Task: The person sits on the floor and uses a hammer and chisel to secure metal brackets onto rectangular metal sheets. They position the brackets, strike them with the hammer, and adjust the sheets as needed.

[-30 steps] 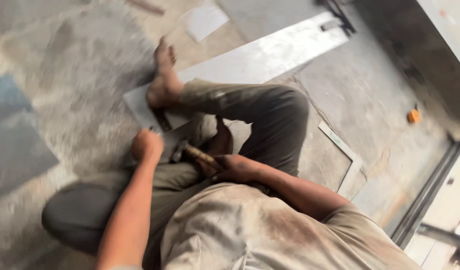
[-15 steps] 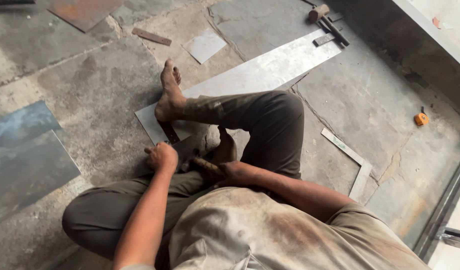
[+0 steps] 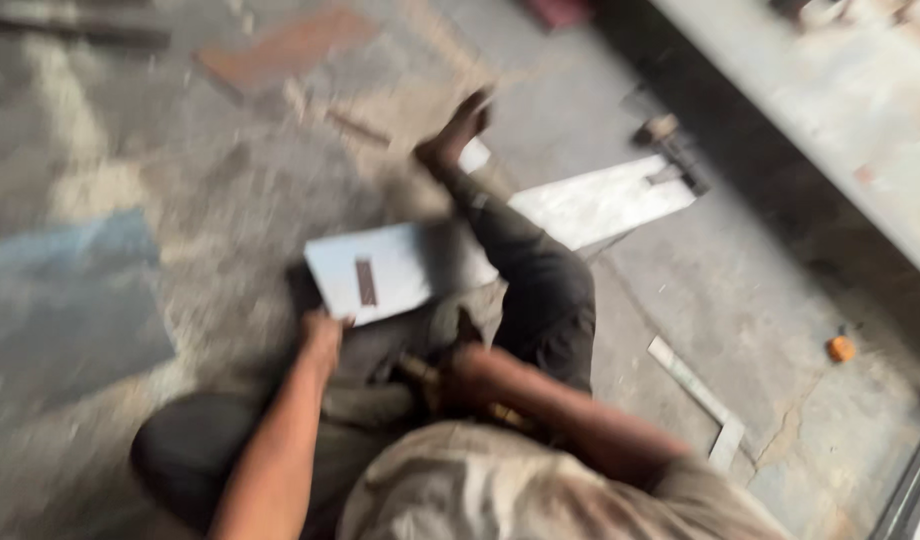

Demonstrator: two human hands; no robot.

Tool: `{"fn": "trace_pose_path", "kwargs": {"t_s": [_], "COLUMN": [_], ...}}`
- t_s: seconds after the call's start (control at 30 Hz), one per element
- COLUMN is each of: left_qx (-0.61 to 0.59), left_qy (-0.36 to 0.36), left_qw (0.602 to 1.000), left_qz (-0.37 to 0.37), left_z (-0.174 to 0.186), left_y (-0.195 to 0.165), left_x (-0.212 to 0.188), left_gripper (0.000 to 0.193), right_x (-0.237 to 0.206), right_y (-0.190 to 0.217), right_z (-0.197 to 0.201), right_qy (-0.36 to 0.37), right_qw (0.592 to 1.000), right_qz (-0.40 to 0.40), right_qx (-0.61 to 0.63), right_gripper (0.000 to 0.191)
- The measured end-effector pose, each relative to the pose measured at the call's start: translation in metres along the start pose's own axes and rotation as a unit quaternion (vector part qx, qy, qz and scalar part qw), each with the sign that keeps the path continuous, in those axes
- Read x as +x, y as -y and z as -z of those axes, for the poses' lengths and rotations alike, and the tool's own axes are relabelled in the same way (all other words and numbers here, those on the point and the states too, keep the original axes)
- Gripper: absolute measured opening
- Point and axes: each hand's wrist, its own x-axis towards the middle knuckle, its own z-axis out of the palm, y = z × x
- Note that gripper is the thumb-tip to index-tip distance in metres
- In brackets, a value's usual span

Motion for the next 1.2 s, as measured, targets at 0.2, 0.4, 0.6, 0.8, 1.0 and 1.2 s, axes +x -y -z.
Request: {"fn": "trace_pose_path", "kwargs": {"t_s": [0.2, 0.4, 0.6, 0.8, 1.0, 1.2], "left_qx": [-0.119, -0.206, -0.132, -0.128, -0.114, -0.164], "left_qy": [0.079, 0.138, -0.007, -0.058, -0.08, -0.129], "left_qw": [0.99, 0.961, 0.991, 0.99, 0.99, 0.978], "left_qz": [-0.003, -0.122, -0.009, 0.023, -0.027, -0.014], "left_z": [0.023, 0.024, 0.013, 0.002, 0.002, 0.012], "left_y": [0.011, 0.01, 0.023, 0.036, 0.045, 0.022], "left_x": [0.012, 0.008, 0.035, 0.051, 0.053, 0.059], "left_gripper": [0.028, 0.027, 0.02, 0.019, 0.013, 0.021], "right_x": [0.108, 0.157, 0.161, 0.195, 0.275, 0.23], "right_y": [0.004, 0.026, 0.013, 0.008, 0.025, 0.032], "right_z": [0.055, 0.061, 0.046, 0.019, 0.048, 0.036], "right_qy": [-0.008, -0.029, 0.072, 0.063, -0.264, -0.072], "right_qw": [0.993, 0.992, 0.991, 0.988, 0.938, 0.997], "right_qz": [0.087, 0.117, 0.086, 0.082, 0.186, 0.01], "right_qx": [-0.082, -0.019, -0.072, -0.113, 0.125, -0.022], "right_gripper": [0.1, 0.124, 0.108, 0.092, 0.082, 0.076]}}
